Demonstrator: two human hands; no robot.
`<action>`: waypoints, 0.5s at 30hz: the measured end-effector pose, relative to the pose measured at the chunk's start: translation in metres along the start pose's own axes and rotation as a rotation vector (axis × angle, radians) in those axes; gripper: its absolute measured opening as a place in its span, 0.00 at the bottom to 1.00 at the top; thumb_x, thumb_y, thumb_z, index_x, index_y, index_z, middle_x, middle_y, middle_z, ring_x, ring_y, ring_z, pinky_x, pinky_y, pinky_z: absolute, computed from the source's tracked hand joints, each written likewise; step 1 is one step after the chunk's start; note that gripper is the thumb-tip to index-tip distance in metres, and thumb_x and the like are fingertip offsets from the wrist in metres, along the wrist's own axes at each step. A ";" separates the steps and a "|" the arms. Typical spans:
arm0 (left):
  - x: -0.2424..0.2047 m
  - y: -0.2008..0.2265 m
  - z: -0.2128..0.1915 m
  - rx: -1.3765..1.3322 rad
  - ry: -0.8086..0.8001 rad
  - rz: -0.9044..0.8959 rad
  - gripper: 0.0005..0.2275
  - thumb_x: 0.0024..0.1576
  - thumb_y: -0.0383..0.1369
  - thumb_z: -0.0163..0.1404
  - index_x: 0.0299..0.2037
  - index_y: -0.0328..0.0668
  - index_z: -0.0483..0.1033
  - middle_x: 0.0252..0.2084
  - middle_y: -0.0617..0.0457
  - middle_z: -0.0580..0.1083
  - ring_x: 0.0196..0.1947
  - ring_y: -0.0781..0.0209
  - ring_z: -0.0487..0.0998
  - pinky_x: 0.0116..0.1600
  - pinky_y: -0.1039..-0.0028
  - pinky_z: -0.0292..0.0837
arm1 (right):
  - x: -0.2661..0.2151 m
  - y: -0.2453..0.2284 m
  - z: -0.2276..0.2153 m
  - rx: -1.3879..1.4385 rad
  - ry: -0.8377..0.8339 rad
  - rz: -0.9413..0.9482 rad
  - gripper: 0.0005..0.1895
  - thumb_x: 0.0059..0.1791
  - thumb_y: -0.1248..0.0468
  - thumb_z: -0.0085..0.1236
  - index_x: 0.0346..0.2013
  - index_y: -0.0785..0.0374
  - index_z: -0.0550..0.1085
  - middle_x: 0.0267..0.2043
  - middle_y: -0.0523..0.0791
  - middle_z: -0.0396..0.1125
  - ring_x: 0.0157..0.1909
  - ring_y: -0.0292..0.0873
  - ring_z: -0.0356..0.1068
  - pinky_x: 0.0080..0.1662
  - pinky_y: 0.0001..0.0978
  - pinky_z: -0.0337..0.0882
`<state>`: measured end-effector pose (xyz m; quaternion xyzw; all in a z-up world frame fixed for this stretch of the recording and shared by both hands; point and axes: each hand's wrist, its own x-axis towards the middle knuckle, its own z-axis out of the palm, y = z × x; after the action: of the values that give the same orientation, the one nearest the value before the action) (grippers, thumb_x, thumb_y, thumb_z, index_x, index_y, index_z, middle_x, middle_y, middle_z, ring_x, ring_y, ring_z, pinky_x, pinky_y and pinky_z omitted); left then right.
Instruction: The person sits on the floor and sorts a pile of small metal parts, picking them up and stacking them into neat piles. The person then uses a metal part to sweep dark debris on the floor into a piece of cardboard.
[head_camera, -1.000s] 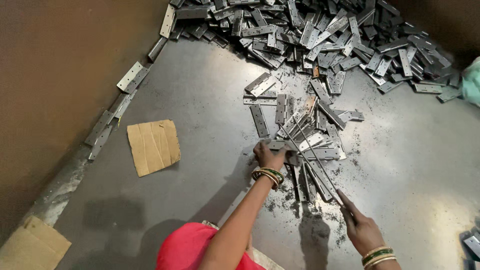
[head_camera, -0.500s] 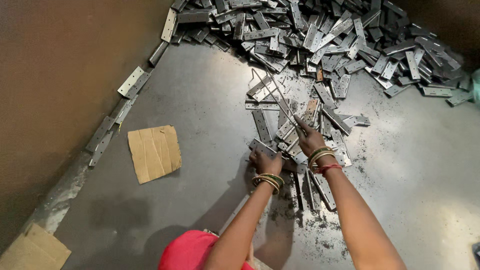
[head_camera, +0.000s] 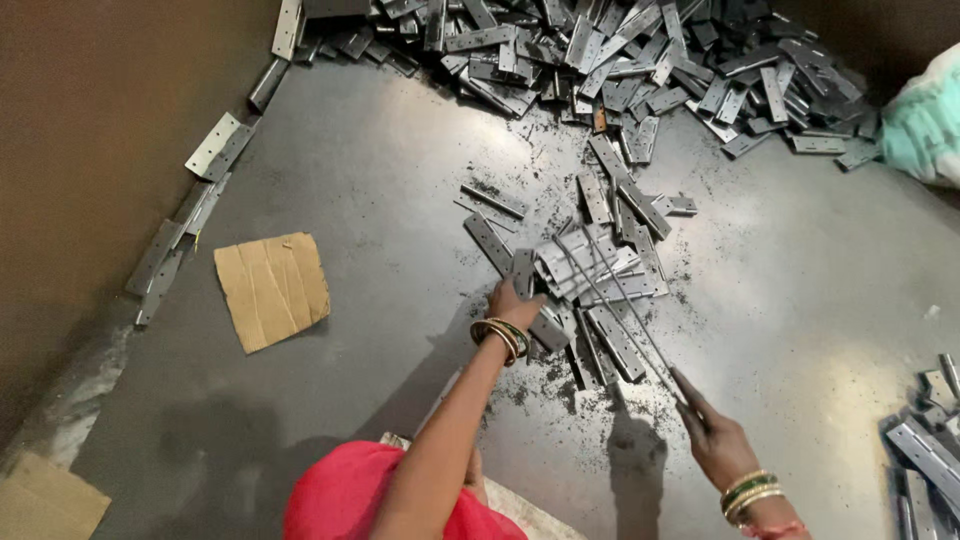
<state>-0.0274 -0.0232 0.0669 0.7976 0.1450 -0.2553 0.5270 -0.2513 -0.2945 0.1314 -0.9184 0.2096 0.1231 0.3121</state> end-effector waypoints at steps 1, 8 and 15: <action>-0.003 0.002 -0.001 0.090 -0.010 0.020 0.37 0.53 0.43 0.60 0.72 0.46 0.56 0.74 0.46 0.58 0.73 0.45 0.59 0.73 0.53 0.55 | -0.005 0.002 -0.003 -0.012 0.006 0.010 0.30 0.52 0.53 0.48 0.70 0.25 0.60 0.41 0.38 0.73 0.26 0.35 0.70 0.38 0.36 0.74; -0.012 0.012 0.014 0.305 -0.065 0.085 0.35 0.55 0.43 0.58 0.72 0.47 0.56 0.75 0.46 0.53 0.74 0.46 0.53 0.75 0.52 0.47 | 0.033 -0.016 -0.028 -0.050 0.121 -0.023 0.29 0.53 0.51 0.46 0.70 0.28 0.60 0.41 0.49 0.78 0.19 0.40 0.66 0.29 0.36 0.72; -0.006 0.002 0.015 0.322 -0.009 0.177 0.33 0.54 0.43 0.59 0.70 0.42 0.61 0.71 0.40 0.60 0.71 0.41 0.59 0.74 0.56 0.57 | 0.236 -0.082 -0.031 -0.034 0.426 -0.219 0.25 0.57 0.55 0.45 0.71 0.40 0.64 0.53 0.59 0.72 0.44 0.58 0.73 0.49 0.48 0.72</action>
<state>-0.0349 -0.0371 0.0673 0.8801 0.0290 -0.2314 0.4137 -0.0017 -0.3278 0.1142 -0.9461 0.1677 -0.1047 0.2567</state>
